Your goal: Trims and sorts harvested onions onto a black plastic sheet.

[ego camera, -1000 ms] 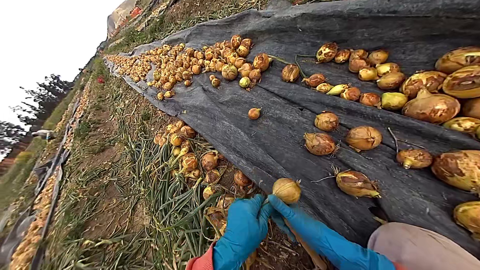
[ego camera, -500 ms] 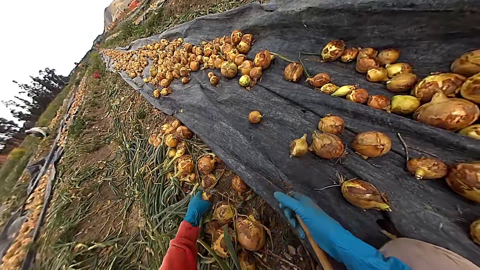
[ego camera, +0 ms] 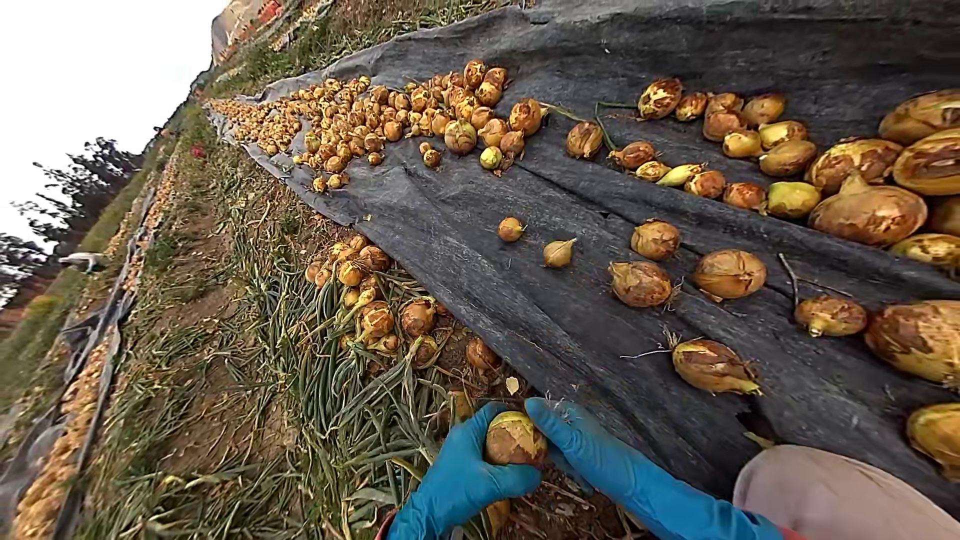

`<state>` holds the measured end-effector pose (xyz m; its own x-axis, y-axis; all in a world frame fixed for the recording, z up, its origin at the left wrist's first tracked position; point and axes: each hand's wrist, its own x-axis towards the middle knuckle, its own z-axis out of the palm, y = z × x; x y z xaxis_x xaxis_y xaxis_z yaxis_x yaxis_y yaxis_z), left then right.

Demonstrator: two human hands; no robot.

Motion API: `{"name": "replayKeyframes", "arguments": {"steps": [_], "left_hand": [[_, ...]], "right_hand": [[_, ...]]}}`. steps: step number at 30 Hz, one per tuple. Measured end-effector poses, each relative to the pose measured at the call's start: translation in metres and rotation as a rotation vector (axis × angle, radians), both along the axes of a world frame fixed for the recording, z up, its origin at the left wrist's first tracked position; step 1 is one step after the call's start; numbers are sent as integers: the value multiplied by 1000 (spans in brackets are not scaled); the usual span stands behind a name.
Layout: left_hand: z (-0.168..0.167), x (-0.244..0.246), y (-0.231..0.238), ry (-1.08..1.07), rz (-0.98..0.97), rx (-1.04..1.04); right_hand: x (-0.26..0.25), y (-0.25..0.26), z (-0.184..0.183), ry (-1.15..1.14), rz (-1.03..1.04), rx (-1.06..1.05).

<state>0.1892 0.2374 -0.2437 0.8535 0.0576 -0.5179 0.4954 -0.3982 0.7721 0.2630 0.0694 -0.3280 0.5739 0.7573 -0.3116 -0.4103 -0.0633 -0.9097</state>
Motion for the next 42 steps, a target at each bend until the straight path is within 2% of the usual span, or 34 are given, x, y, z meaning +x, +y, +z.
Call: {"name": "replayKeyframes", "arguments": {"steps": [1, 3, 5, 6, 8, 10, 13, 16, 17, 19, 21, 22, 24, 25, 27, 30, 33, 36, 37, 39, 42], "left_hand": [[1, 1, 2, 12, -43, 92], [1, 11, 11, -24, -47, 486], [-5, 27, 35, -19, 118, 795], [-6, 32, 50, -13, 225, 806], [3, 35, 56, -93, 318, 627], [10, 31, 28, -162, 194, 439], [1, 19, -23, -246, -174, 607], [-5, 10, -46, -92, -345, 527], [-2, 15, -45, -13, -363, 581], [7, 45, -23, 183, -338, 904], [-6, 71, 23, 360, -232, 1231], [-21, 73, 51, 329, -222, 1297], [-51, 63, 75, 275, -318, 1214], [-67, 54, 77, 347, -411, 1112], [-101, 40, 86, 530, -482, 999], [-119, 43, 116, 617, -373, 818], [-117, 52, 136, 653, -287, 612], [-121, 57, 115, 709, -276, 847], [-121, 55, 110, 694, -260, 903], [-115, 40, 108, 547, -157, 873], [-80, 17, 94, 42, 173, 587]], "right_hand": [[1, 0, -2, -19, 12, -3], [4, 0, -5, -27, 26, -22], [6, 0, -3, 33, -19, -29], [9, 0, -2, 47, -53, -67], [22, -2, -7, 17, -29, -270], [27, -2, -11, 27, 134, -407], [16, -4, -7, 104, 81, -198], [15, -11, 2, 283, -41, -6], [15, -10, 0, 298, -50, 11], [21, -9, -4, 219, -63, 2], [27, -11, -6, 18, -227, -55], [34, -13, -9, -72, -348, -94], [50, -17, -16, -234, -482, -219], [53, -20, -19, -312, -431, -318], [51, -20, -18, -356, -182, -480], [49, -12, -13, -271, 81, -580], [49, -7, -9, -213, 151, -645], [51, -7, -3, -99, 169, -650], [51, -8, -3, -63, 160, -618], [46, -12, -4, 1, 112, -528], [42, -14, -10, 38, 92, -437]]}}
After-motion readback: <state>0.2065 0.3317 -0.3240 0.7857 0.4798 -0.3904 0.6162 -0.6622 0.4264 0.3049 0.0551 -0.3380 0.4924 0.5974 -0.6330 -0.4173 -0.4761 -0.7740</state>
